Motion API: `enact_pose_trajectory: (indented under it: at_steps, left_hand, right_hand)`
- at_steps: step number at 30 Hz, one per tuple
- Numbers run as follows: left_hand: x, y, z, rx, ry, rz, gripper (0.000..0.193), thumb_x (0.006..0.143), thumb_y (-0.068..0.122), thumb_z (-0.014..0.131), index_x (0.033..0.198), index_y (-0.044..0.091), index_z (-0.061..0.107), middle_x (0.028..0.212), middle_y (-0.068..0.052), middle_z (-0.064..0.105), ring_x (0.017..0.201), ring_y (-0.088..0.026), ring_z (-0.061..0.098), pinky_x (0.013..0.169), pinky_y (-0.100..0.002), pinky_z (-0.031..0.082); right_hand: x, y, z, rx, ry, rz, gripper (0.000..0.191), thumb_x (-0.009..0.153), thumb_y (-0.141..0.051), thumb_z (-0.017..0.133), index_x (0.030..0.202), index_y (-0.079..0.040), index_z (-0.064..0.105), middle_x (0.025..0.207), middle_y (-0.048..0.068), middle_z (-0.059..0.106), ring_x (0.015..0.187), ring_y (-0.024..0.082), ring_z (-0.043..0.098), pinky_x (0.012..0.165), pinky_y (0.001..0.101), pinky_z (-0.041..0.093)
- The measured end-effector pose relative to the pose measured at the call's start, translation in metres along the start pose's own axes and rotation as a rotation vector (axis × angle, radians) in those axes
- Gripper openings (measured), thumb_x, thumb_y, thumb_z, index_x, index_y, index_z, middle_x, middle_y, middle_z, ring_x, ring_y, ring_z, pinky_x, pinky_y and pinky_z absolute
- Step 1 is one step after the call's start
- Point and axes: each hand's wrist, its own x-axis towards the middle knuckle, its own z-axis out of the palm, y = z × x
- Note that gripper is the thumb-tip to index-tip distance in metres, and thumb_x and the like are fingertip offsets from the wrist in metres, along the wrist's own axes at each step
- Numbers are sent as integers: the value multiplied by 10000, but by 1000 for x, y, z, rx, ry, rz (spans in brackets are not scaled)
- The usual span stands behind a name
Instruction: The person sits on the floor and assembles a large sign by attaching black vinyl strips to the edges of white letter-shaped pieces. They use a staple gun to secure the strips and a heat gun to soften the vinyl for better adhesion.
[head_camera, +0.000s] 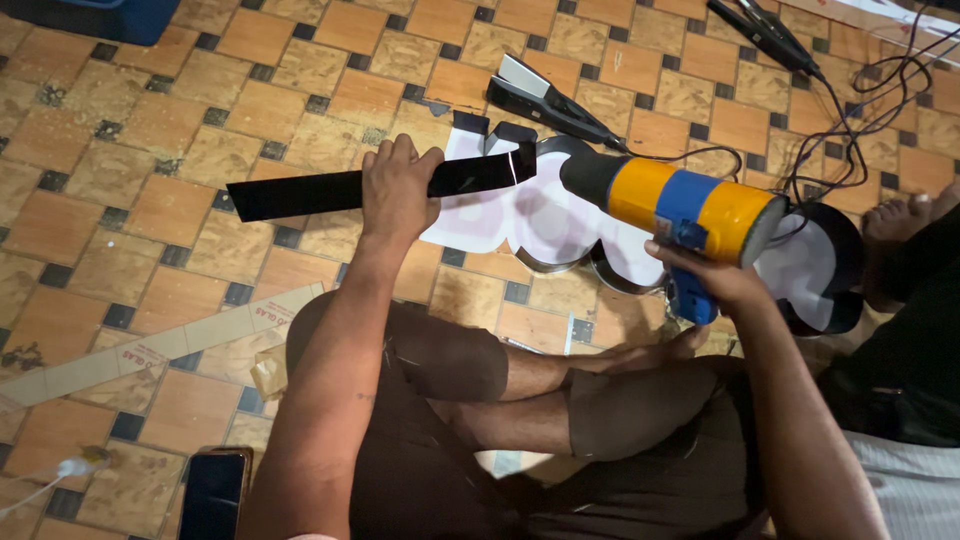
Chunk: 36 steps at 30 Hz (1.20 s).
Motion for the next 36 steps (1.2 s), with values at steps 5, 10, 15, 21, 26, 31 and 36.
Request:
enact_pose_trajectory:
  at_steps: [5,10,15,21,26,31,36]
  left_hand:
    - [0,1,-3,1,20,16,495,607,73,860,1070,183,724,986,-78,558,987,-300,562,839,-447,424]
    - [1,2,-5,9,1,0,502,600,74,860,1070,189,725,986,-81,559,987,-301,563,840,-449,425]
    - [1,2,-5,-6,-30,-14,492,604,74,860,1064,184,724,993,-84,562,995,-300,564,842,-445,425]
    - [1,2,-3,-11,0,-10,487,616,60,858,1069,184,731,980,-80,563,986,-295,564,857,-442,427]
    - [0,1,-3,-10,12,-3,497,619,55,860,1084,177,733,978,-82,560,982,-291,559,849,-439,424]
    - [1,1,-2,-15,-5,-14,485,607,54,862,1059,172,732,971,-82,559,976,-294,555,844,-441,422]
    - [0,0,-1,-26,25,0,479,620,51,862,1065,176,733,969,-74,559,978,-290,557,849,-442,425]
  right_hand:
    - [1,1,2,61,-19,-26,426,761,-295,879,1111,-99,733,926,-7,696,820,143,651,688,322,532]
    - [0,-1,3,74,-18,6,402,784,-287,879,1093,-76,732,879,32,680,761,168,651,646,336,532]
    - [-3,-6,6,-12,-24,-57,411,763,-290,876,1091,-99,719,895,0,687,756,136,654,639,307,543]
    - [-3,-6,6,-39,-41,-67,389,777,-289,879,1071,-90,720,884,5,680,764,138,647,639,311,536]
    - [-3,-6,4,62,-89,-100,397,788,-306,881,1082,-88,726,894,-5,662,777,130,627,639,305,516]
    - [-7,-12,5,-3,-15,-1,427,759,-324,869,1091,-102,720,836,20,665,722,166,653,610,325,533]
    - [-9,-15,8,16,-28,39,438,753,-322,867,1089,-83,717,825,41,674,705,183,665,606,346,553]
